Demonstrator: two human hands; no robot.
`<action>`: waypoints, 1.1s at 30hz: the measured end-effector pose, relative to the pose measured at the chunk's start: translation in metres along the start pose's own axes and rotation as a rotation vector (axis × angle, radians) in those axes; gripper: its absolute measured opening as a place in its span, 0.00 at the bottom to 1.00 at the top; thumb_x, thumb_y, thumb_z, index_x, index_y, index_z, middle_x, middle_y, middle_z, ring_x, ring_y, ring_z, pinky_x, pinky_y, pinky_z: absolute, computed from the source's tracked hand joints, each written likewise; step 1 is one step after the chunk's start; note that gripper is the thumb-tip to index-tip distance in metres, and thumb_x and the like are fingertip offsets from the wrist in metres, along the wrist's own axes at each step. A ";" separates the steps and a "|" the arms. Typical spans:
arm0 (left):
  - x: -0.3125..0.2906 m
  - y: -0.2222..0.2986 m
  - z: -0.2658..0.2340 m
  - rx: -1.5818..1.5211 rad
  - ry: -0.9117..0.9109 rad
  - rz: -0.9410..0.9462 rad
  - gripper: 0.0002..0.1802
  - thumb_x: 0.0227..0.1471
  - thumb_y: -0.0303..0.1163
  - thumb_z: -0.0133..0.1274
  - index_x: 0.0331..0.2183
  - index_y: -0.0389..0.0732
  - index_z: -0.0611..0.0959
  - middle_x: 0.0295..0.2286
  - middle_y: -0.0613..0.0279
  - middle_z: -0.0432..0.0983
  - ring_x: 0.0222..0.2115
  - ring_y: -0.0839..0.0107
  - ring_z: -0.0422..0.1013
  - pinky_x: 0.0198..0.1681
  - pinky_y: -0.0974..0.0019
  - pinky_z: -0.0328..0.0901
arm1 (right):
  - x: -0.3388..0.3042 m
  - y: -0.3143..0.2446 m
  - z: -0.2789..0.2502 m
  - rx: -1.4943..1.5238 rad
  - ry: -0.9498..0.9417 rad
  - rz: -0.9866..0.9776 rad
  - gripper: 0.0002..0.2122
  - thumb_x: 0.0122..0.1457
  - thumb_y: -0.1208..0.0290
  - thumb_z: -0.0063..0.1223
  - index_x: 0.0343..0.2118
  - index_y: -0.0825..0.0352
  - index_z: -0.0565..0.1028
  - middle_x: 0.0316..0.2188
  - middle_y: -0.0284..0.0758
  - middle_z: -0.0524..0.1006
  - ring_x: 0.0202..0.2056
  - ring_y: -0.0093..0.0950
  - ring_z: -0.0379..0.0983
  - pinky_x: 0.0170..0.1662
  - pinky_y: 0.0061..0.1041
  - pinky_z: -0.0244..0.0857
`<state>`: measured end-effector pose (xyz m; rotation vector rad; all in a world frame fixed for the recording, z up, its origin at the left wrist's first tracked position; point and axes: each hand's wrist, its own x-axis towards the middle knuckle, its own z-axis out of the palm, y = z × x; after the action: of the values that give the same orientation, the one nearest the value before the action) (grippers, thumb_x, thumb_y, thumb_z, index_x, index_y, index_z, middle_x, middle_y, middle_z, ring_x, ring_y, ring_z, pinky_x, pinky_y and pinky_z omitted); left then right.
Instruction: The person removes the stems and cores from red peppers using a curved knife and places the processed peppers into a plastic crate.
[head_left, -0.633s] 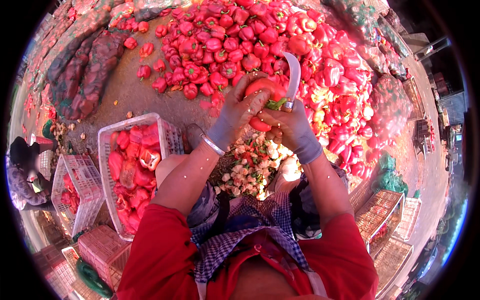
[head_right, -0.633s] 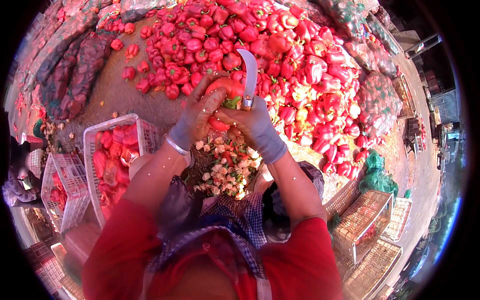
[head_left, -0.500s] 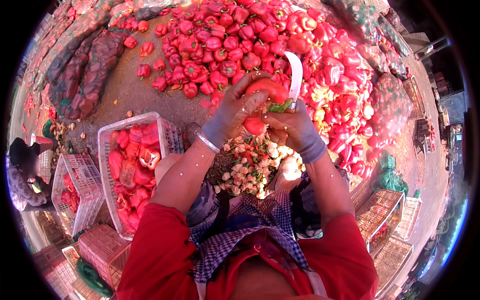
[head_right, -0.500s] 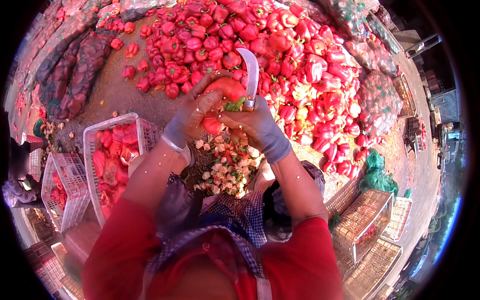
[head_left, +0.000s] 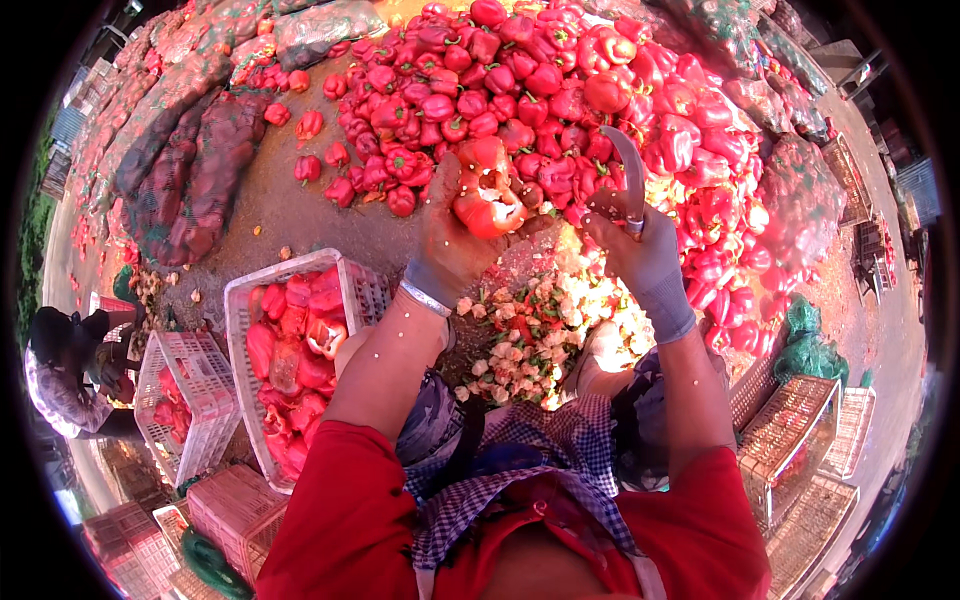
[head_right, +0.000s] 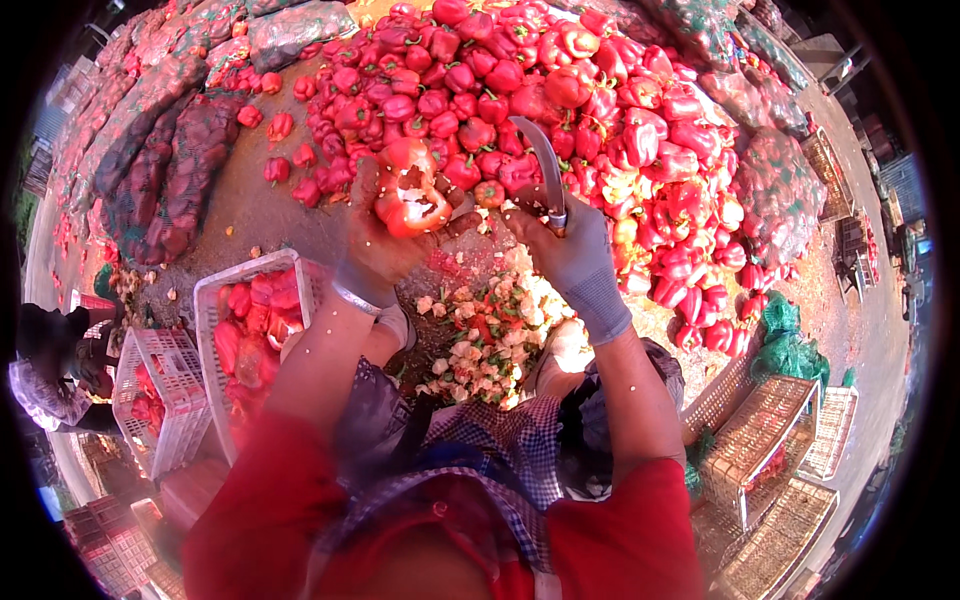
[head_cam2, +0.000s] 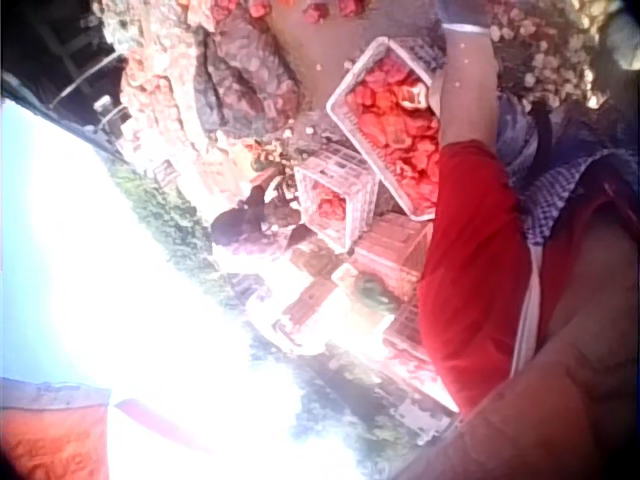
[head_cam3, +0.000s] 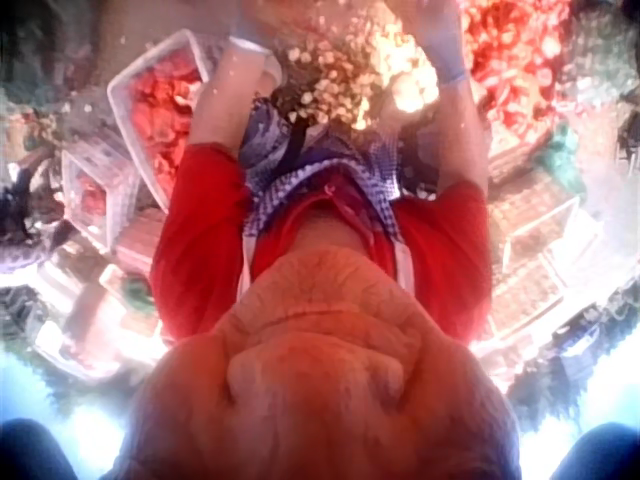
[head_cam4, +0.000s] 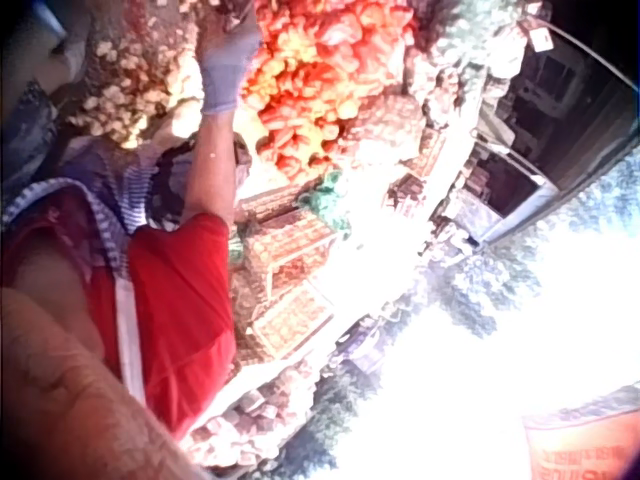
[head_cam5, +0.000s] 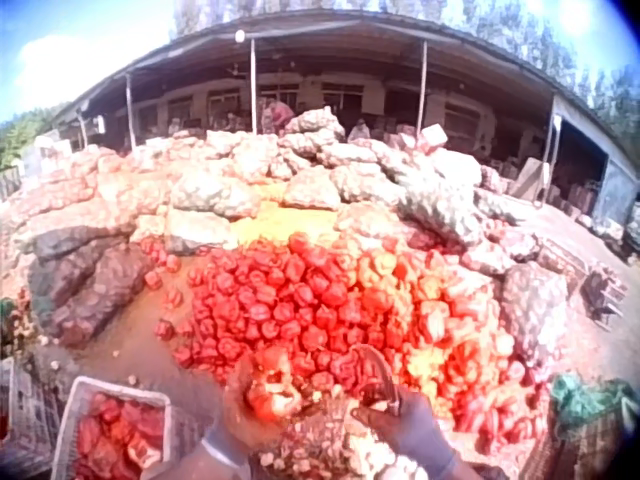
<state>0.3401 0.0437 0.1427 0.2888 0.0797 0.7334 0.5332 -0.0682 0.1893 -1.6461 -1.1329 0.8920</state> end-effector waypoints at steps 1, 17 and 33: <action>0.000 -0.005 -0.001 0.006 0.019 -0.009 0.36 0.54 0.62 0.44 0.52 0.42 0.73 0.45 0.49 0.75 0.47 0.48 0.71 0.50 0.42 0.65 | -0.001 -0.002 0.003 0.120 -0.045 0.011 0.15 0.55 0.71 0.60 0.45 0.68 0.76 0.27 0.33 0.79 0.27 0.18 0.72 0.33 0.21 0.68; 0.001 -0.049 0.005 0.552 -0.025 0.103 0.22 0.62 0.45 0.41 0.47 0.38 0.72 0.39 0.63 0.71 0.42 0.74 0.67 0.47 0.68 0.63 | 0.009 0.020 0.044 0.215 -0.038 0.200 0.06 0.56 0.78 0.54 0.35 0.70 0.73 0.21 0.31 0.74 0.16 0.20 0.68 0.14 0.20 0.59; 0.005 -0.015 -0.017 0.424 0.083 0.310 0.22 0.60 0.49 0.45 0.46 0.41 0.73 0.38 0.66 0.71 0.36 0.75 0.70 0.37 0.66 0.69 | -0.001 0.002 0.046 0.386 -0.076 0.081 0.08 0.58 0.72 0.57 0.34 0.71 0.72 0.15 0.27 0.66 0.11 0.16 0.60 0.13 0.17 0.49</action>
<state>0.3509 0.0405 0.1224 0.6863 0.2754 1.0353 0.4921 -0.0568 0.1728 -1.3565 -0.8813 1.1539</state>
